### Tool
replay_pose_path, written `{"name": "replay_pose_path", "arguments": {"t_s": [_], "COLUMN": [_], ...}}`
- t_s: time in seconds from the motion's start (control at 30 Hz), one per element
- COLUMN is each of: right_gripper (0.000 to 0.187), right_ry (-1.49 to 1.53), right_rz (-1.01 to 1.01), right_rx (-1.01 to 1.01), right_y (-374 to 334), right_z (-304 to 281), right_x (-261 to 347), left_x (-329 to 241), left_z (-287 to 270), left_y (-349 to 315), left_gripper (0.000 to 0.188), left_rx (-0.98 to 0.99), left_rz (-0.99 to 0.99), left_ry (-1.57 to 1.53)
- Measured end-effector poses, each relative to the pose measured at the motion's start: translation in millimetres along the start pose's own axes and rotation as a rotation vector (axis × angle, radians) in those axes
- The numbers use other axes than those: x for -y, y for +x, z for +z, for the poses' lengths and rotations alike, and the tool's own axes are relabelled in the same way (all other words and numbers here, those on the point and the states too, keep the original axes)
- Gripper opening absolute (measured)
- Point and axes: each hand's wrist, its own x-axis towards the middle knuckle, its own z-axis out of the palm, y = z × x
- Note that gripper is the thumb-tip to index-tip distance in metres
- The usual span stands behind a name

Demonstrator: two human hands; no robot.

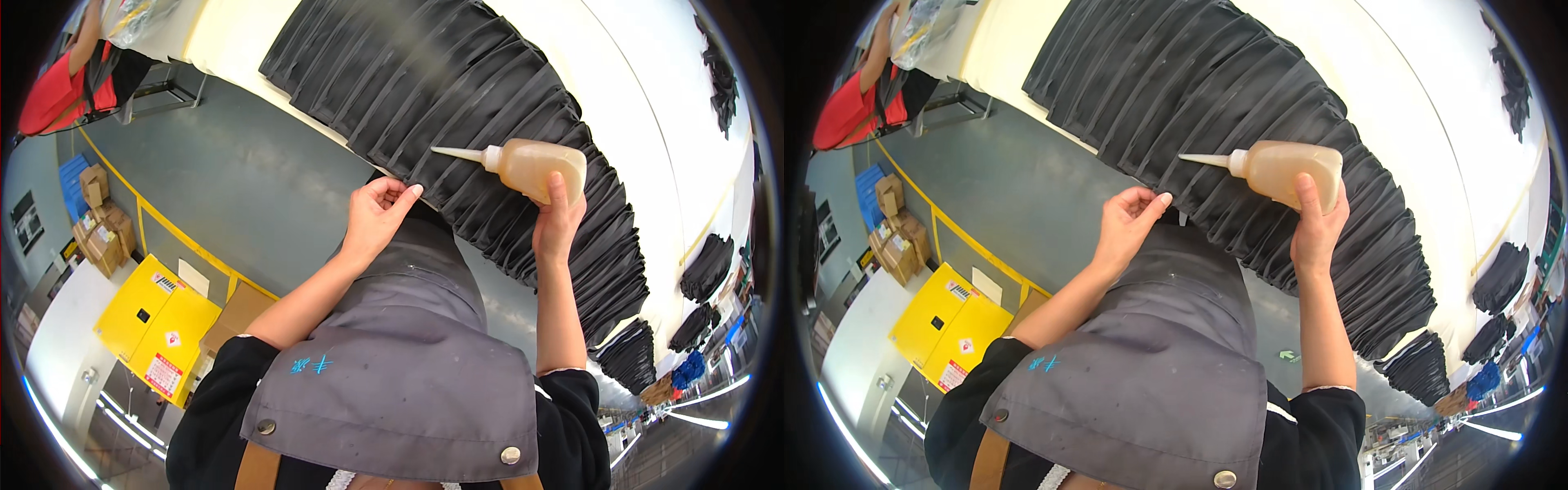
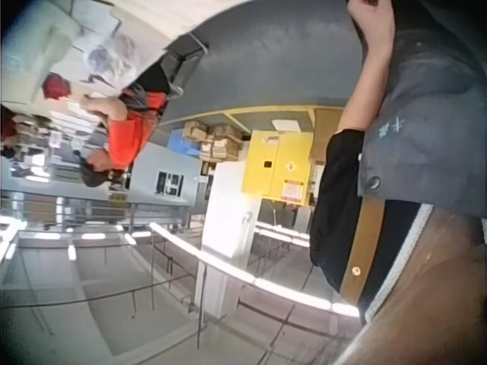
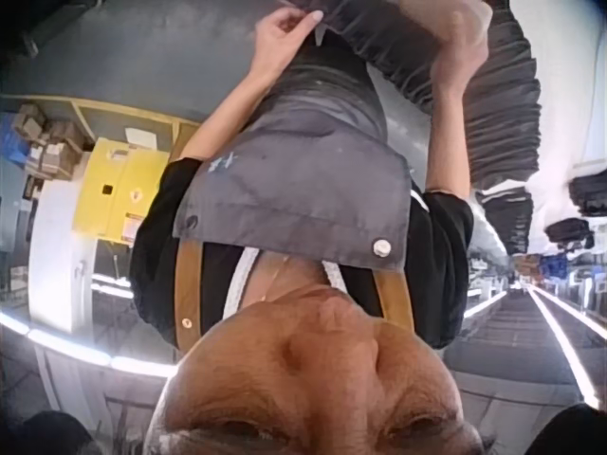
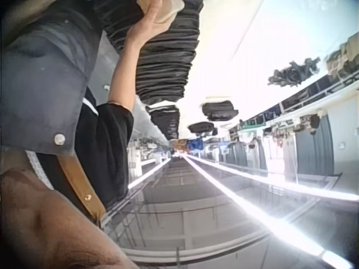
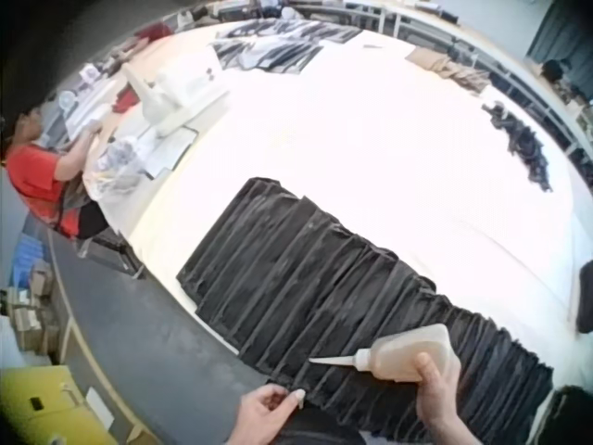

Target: The person folds black fabric pouches and places them in a row on a table. Then, the person uses a squeeze bottle to apply a liquid along the seams of the pouches.

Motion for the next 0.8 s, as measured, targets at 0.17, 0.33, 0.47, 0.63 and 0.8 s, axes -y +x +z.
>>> {"name": "replay_pose_path", "arguments": {"t_s": [0.17, 0.33, 0.47, 0.63, 0.8], "right_gripper": [0.054, 0.055, 0.057, 0.057, 0.054], "right_ry": [-0.057, 0.580, 1.099, 0.424, 0.256], "right_rz": [0.004, 0.384, 0.275, -0.081, -0.188], "right_rx": [0.078, 0.037, 0.113, -0.306, -0.301], "right_y": [-15, -17, 12, 43, 61], "right_z": [2, -7, -29, -45, -45], "right_x": [0, 11, 27, 40, 46], "left_x": [2, 8, 13, 16, 16], "left_z": [0, -1, -1, 4, 12], "left_y": [0, -2, -5, -9, -9], "left_gripper": [0.025, 0.021, 0.019, 0.024, 0.029], "left_rx": [-0.001, 0.027, 0.079, 0.172, 0.129], "left_rz": [0.008, 0.040, 0.041, -0.004, -0.015], "left_ry": [-0.028, -0.067, -0.041, 0.031, 0.037]}}
